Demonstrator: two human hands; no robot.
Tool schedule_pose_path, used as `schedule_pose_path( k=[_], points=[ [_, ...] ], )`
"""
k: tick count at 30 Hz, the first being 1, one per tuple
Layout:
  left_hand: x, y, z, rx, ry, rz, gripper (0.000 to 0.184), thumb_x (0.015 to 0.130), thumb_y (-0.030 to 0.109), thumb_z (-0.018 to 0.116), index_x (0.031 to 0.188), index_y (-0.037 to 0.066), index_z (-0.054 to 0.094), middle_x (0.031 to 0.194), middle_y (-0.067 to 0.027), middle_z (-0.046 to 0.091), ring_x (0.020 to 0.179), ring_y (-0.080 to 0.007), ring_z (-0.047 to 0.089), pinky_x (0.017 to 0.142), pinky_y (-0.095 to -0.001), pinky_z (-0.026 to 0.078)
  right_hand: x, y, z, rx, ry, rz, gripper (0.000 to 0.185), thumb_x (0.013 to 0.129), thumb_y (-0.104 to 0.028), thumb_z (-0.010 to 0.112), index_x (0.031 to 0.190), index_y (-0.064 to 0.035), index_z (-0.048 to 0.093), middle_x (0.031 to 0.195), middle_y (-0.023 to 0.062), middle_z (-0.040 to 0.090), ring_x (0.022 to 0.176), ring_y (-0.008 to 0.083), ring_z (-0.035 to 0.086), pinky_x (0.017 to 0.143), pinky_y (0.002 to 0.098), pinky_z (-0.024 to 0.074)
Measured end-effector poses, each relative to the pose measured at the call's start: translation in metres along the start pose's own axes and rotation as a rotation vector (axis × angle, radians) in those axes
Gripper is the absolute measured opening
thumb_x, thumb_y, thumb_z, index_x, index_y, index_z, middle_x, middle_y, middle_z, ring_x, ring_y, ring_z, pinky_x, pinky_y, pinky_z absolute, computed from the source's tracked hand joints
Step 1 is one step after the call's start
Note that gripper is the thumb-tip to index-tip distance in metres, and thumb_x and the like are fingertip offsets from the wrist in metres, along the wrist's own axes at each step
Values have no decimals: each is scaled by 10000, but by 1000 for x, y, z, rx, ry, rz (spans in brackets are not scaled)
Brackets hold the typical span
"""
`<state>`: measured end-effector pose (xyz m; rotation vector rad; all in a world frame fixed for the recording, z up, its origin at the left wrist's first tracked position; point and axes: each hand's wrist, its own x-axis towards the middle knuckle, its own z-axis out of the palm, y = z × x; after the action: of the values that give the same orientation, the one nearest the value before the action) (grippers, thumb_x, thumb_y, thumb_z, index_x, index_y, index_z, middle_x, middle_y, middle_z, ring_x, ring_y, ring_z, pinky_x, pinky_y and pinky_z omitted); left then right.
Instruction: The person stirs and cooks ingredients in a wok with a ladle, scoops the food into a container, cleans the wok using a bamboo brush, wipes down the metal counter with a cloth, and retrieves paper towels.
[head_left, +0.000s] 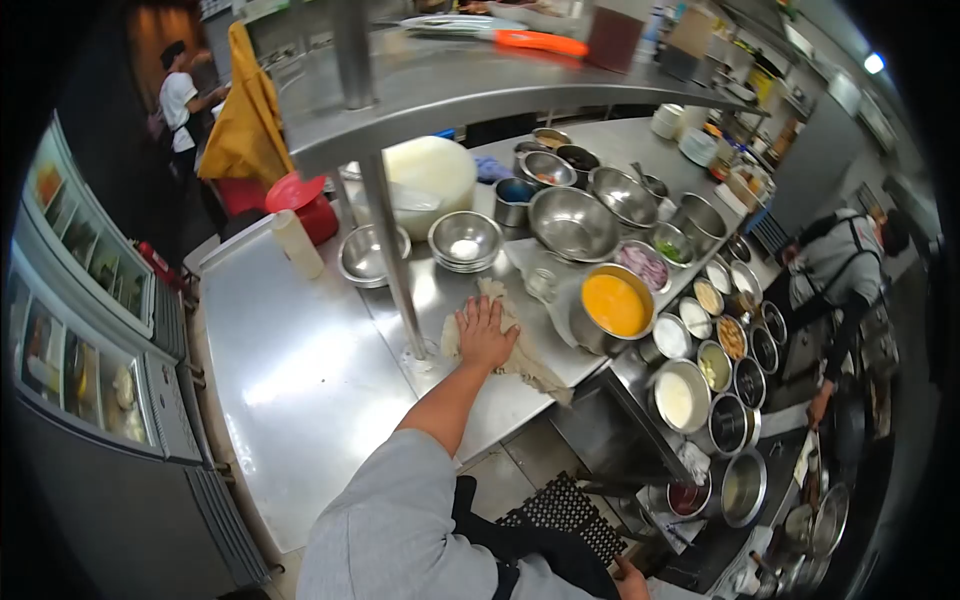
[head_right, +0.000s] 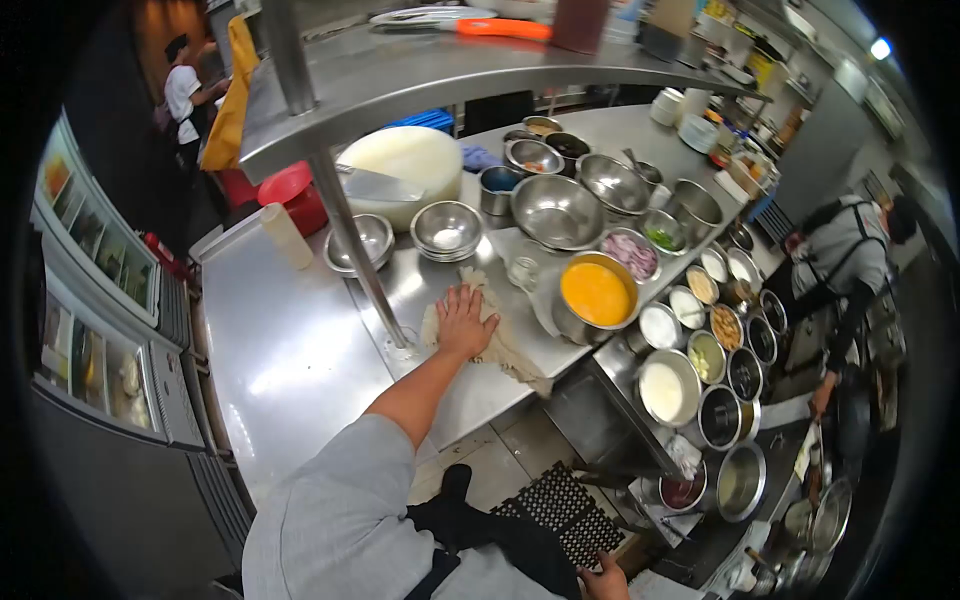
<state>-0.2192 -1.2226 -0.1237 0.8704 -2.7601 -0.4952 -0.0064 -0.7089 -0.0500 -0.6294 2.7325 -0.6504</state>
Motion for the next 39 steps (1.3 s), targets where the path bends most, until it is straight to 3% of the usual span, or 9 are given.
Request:
schedule_pose_path(
  k=[3, 10, 14, 17, 20, 24, 27, 30, 39],
  points=[
    [15, -25, -9, 39, -9, 48, 743, 878, 551, 394, 1451, 101, 247, 1529, -124, 141, 1408, -345, 71, 1107, -556, 11, 5, -33, -8, 294, -118, 579, 269, 880, -217, 573, 811, 43, 557, 917, 213, 603, 811, 272, 610, 662, 348, 493],
    [-88, -26, -54, -470, -156, 386, 703, 868, 397, 574, 1427, 84, 286, 1482, -162, 256, 1372, -314, 234, 1120, -454, 174, 8, 13, 17, 193, -317, 575, 271, 823, -231, 618, 820, 37, 579, 847, 169, 617, 759, 266, 620, 667, 361, 504],
    [-249, -57, -112, -886, -841, 69, 522, 910, 427, 526, 1267, 45, 512, 1215, -149, 579, 1147, -246, 533, 988, -338, 391, 11, 66, 43, 139, -433, 579, 280, 790, -239, 643, 825, 34, 592, 807, 143, 625, 729, 262, 625, 669, 368, 510],
    [-346, -108, -128, -837, -950, -282, 525, 924, 451, 485, 1240, 35, 537, 1171, -151, 602, 1103, -232, 555, 940, -334, 417, 20, 129, 67, 64, -522, 501, 290, 765, -245, 662, 828, 32, 601, 777, 124, 631, 707, 259, 630, 671, 374, 515],
    [-431, -136, -133, -690, -615, -861, 499, 923, 409, 488, 1257, 40, 523, 1155, -178, 602, 1093, -239, 562, 930, -335, 421, 36, 196, 91, -95, -624, 246, 303, 740, -251, 681, 832, 30, 611, 747, 104, 636, 684, 257, 634, 673, 379, 520],
    [-499, -143, -130, -685, -339, -1096, 501, 899, 387, 509, 1268, 49, 510, 1132, -175, 608, 1071, -245, 568, 914, -344, 427, 68, 253, 101, -452, -631, -488, 324, 707, -258, 706, 837, 27, 624, 707, 79, 644, 655, 253, 639, 676, 387, 526],
    [-521, -132, -126, -687, -291, -1135, 507, 880, 371, 525, 1276, 55, 501, 1115, -173, 612, 1055, -249, 573, 903, -350, 431, 71, 251, 107, 1, -627, 541, 218, 748, -245, 643, 787, -31, 651, 841, 140, 651, 738, 248, 644, 598, 387, 495],
    [-538, -121, -121, -685, -267, -1140, 516, 862, 354, 540, 1285, 62, 492, 1097, -171, 616, 1039, -254, 577, 892, -357, 436, 61, 241, 98, 32, -648, 503, 379, 762, -327, 688, 858, 34, 622, 702, 107, 641, 645, 237, 633, 643, 346, 521],
    [-552, -102, -115, -652, -282, -1099, 564, 806, 305, 587, 1309, 82, 464, 1045, -165, 628, 991, -267, 591, 858, -376, 449, 31, 292, 118, -20, -690, 347, 247, 764, -255, 610, 904, -55, 645, 757, 102, 640, 667, 249, 623, 622, 379, 499]
  ],
)
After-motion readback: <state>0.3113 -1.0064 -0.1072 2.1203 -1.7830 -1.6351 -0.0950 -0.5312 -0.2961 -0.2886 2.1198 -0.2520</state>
